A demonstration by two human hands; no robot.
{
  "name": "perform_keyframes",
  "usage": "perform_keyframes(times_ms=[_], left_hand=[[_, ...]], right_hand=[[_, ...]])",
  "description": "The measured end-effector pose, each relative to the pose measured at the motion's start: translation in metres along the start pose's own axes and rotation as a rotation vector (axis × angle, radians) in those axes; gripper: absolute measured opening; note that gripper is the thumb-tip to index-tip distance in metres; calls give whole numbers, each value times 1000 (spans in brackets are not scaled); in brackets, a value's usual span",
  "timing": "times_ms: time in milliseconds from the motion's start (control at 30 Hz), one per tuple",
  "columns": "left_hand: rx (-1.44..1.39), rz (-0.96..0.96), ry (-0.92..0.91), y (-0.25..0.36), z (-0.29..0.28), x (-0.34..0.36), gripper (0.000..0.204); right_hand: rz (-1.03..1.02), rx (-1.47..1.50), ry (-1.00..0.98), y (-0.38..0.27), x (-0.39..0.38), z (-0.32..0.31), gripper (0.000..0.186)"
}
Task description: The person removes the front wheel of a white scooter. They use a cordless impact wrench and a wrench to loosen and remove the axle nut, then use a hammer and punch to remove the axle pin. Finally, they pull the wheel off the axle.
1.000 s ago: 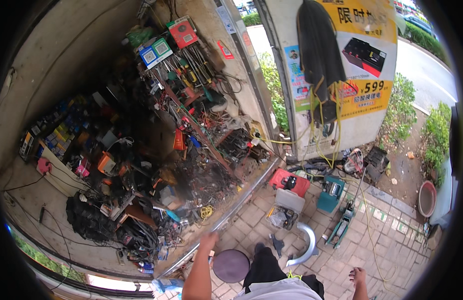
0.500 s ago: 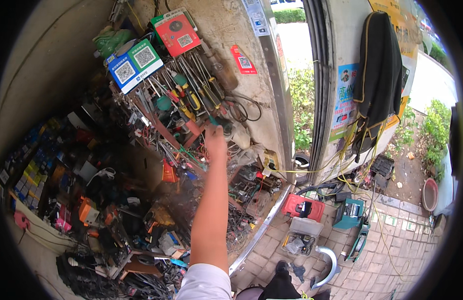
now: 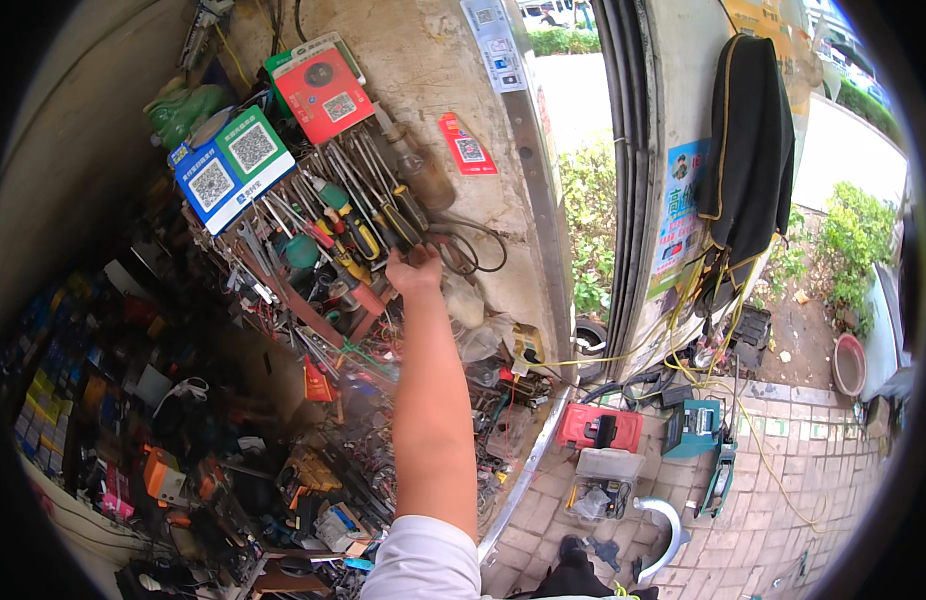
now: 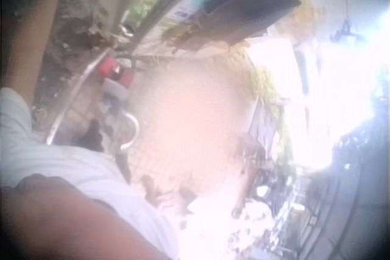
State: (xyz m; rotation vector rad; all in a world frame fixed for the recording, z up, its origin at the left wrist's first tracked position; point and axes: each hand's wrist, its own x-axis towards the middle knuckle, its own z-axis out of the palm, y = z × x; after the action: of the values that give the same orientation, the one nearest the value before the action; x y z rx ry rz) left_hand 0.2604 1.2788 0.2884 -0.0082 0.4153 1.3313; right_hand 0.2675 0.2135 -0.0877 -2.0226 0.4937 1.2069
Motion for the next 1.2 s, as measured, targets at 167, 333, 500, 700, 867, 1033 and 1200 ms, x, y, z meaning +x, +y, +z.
perform_keyframes(times_ms=[167,333,500,700,867,1033,1200], left_hand=[[7,34,-18,-5,-7,-2,30],[199,253,-107,-5,-30,-15,28],[489,268,-300,16,-35,-54,28],[575,62,-716,-8,-73,-189,36],[881,-413,-375,-182,-276,-418,31],[1397,-1272,-194,-364,-433,-708,29],[1743,-1497,-1512,-501,-460,-946,26]], right_hand=[[-9,5,25,18,3,-11,50],[-27,6,-69,74,34,-32,53],[10,218,-112,138,61,-42,51],[53,79,-43,145,35,-61,50],[-290,-148,72,89,22,-83,52],[-559,196,184,22,8,-174,54],[-476,1199,-2,36,-47,-277,41]])
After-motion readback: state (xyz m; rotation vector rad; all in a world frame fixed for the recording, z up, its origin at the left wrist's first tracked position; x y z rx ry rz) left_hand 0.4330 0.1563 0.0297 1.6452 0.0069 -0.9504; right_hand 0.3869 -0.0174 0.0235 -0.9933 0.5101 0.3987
